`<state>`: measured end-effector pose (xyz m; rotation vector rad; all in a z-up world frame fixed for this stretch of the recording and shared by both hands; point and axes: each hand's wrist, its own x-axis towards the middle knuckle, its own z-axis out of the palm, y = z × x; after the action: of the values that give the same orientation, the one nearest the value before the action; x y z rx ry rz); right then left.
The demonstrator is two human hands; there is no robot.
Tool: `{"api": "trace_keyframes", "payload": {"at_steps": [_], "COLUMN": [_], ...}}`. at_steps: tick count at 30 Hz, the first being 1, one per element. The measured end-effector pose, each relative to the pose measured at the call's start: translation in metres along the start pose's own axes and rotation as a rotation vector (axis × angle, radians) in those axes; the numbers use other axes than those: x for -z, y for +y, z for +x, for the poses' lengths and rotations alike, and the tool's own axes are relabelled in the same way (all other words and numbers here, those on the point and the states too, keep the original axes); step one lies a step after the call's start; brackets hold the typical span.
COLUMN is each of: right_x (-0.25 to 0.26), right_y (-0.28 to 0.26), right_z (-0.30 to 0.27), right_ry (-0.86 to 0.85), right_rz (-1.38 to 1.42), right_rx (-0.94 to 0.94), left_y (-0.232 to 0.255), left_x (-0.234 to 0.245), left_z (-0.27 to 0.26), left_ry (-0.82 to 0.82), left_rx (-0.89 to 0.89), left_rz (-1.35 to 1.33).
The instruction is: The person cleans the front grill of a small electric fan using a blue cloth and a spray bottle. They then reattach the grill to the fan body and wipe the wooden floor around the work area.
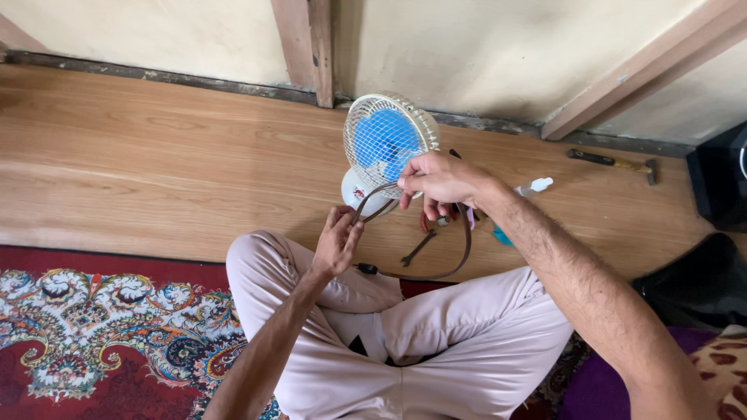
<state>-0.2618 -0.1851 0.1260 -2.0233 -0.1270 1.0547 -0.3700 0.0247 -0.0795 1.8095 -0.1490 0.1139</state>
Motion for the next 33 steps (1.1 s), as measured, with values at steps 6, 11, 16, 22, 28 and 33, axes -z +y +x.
{"api": "trace_keyframes", "payload": {"at_steps": [6, 11, 16, 22, 28, 33], "right_x": [-0.004, 0.010, 0.014, 0.017, 0.035, 0.062], "right_y": [-0.004, 0.003, -0.039, -0.087, -0.097, -0.114], "right_z": [0.029, 0.051, 0.024, -0.018, -0.036, -0.052], "right_ry": [0.116, 0.212, 0.158, -0.020, -0.028, 0.221], "right_rz": [-0.289, -0.665, -0.769, -0.810, -1.159, -1.073], "right_rx": [-0.017, 0.598, 0.160, -0.105, -0.153, -0.037], "left_y": [0.001, 0.002, -0.009, -0.028, -0.044, -0.055], "left_x": [0.011, 0.024, 0.033, 0.042, 0.042, 0.043], "left_z": [0.004, 0.007, 0.013, 0.020, 0.026, 0.026], "left_ry": [0.068, 0.066, 0.051, 0.052, -0.009, 0.017], "left_rx": [-0.087, -0.045, 0.064, 0.103, 0.096, 0.205], "left_rz": [-0.050, 0.017, -0.132, -0.235, -0.306, -0.256]}}
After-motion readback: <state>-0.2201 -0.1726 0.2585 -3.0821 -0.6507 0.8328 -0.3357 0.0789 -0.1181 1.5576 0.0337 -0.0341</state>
